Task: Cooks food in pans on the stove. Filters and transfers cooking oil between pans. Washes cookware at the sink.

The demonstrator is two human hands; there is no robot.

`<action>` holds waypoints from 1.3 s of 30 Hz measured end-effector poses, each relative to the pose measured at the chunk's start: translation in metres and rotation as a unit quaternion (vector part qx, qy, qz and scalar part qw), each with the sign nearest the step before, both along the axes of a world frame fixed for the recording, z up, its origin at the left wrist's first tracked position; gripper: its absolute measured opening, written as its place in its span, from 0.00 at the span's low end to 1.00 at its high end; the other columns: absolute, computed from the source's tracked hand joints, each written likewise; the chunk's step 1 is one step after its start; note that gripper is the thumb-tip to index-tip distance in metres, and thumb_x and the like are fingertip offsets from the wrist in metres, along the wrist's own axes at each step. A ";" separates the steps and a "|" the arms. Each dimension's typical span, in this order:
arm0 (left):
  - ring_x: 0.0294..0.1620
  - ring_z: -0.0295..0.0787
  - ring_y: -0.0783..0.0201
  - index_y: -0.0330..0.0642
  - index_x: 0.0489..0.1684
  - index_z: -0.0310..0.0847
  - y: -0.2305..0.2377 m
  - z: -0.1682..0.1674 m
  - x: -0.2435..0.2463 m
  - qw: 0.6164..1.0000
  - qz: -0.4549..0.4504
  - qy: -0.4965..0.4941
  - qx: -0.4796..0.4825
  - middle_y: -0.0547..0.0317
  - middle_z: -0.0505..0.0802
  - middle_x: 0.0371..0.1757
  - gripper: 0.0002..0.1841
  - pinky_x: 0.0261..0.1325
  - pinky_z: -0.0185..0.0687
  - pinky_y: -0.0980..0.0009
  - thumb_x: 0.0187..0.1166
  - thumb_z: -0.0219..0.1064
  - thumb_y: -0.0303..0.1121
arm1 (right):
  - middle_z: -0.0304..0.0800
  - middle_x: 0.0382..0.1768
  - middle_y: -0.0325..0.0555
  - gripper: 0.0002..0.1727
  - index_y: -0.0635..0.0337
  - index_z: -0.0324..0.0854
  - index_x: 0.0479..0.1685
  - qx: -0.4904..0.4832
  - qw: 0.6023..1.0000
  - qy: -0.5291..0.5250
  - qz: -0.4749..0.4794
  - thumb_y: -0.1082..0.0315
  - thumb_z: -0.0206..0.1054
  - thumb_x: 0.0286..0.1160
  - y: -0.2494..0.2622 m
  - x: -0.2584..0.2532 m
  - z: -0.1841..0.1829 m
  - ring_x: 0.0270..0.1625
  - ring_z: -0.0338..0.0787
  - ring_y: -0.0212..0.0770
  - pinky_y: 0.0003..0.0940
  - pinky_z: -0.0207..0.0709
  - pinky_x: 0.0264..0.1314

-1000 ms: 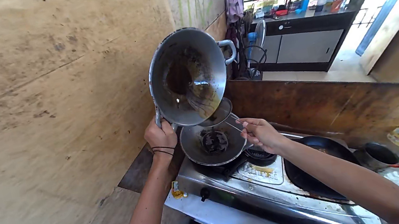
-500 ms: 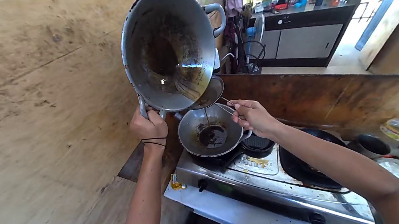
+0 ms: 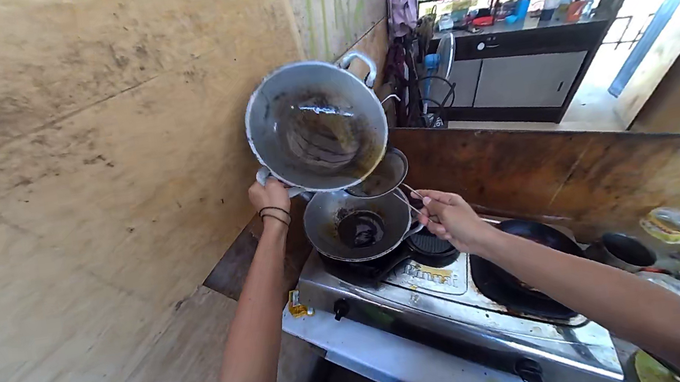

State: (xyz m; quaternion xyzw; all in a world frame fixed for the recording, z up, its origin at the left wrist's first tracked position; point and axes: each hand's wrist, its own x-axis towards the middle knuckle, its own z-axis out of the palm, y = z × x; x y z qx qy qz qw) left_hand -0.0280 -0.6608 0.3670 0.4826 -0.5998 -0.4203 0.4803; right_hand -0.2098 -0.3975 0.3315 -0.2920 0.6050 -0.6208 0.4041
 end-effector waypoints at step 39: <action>0.25 0.91 0.66 0.41 0.45 0.69 -0.014 -0.069 0.078 0.970 -0.125 0.111 0.176 0.59 0.89 0.24 0.12 0.29 0.87 0.72 0.93 0.41 0.32 | 0.80 0.28 0.46 0.26 0.60 0.61 0.90 0.005 0.998 -0.056 -0.036 0.69 0.40 0.97 0.017 0.046 -0.106 0.19 0.69 0.32 0.28 0.64 0.22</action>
